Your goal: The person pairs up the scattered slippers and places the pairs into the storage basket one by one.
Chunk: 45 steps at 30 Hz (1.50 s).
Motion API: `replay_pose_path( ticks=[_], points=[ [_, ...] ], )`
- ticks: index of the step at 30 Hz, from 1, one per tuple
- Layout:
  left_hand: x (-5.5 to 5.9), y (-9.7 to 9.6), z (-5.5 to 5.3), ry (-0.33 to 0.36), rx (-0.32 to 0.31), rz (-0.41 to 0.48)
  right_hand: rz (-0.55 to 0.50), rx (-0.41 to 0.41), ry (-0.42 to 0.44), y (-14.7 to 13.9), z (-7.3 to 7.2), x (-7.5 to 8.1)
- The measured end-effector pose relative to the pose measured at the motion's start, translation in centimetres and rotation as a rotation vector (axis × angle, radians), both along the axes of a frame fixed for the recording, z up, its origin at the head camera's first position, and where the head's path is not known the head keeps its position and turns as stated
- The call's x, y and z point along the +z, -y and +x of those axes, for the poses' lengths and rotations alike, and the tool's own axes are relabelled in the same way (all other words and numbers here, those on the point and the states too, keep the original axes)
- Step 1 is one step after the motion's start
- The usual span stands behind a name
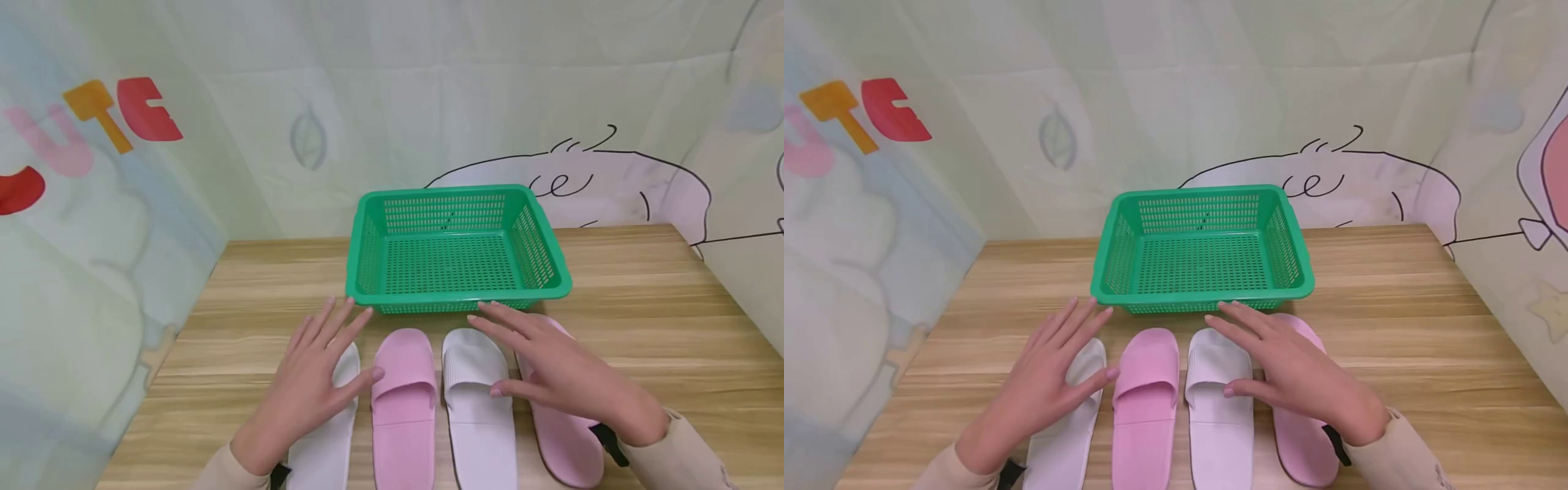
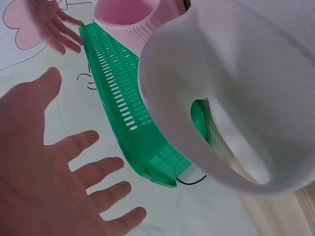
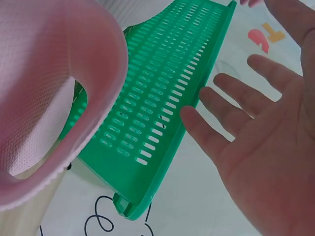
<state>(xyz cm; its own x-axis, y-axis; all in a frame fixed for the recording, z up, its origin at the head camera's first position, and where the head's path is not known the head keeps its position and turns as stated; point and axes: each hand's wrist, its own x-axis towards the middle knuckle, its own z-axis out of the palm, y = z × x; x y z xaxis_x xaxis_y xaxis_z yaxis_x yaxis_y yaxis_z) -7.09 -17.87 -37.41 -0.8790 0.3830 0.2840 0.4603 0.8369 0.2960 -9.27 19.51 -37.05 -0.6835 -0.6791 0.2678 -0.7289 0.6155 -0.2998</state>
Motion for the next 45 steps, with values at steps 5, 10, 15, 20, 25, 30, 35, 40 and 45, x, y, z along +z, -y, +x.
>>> replay_pose_path(
  ticks=[5,10,15,20,25,30,35,40,45],
  points=[
    [-0.3,0.6,0.2,-0.018,-0.062,-0.008,0.023,0.032,-0.042,0.3,0.0,-0.1],
    [-0.6,1.4,0.4,-0.038,-0.15,-0.03,0.028,0.084,-0.071,0.5,0.0,-0.2],
    [-1.0,2.1,0.6,-0.031,-0.222,-0.023,0.051,0.115,-0.046,0.6,0.1,-0.3],
    [-1.2,2.8,0.8,-0.024,-0.257,-0.013,0.08,0.129,-0.03,0.8,0.3,-0.5],
    [-1.2,3.8,1.2,-0.035,-0.3,-0.031,0.098,0.153,-0.055,1.0,0.5,-1.0],
    [-1.3,4.9,1.5,-0.054,-0.333,-0.057,0.107,0.177,-0.076,1.2,0.5,-1.5],
    [-1.3,5.7,1.8,-0.037,-0.354,-0.09,0.12,0.19,-0.065,1.2,0.7,-1.7],
    [-1.3,6.2,2.0,0.003,-0.373,-0.11,0.144,0.184,-0.031,1.2,0.8,-1.8],
    [-1.2,6.7,2.1,0.059,-0.386,-0.13,0.137,0.194,-0.033,1.3,0.7,-2.0]
  ],
)
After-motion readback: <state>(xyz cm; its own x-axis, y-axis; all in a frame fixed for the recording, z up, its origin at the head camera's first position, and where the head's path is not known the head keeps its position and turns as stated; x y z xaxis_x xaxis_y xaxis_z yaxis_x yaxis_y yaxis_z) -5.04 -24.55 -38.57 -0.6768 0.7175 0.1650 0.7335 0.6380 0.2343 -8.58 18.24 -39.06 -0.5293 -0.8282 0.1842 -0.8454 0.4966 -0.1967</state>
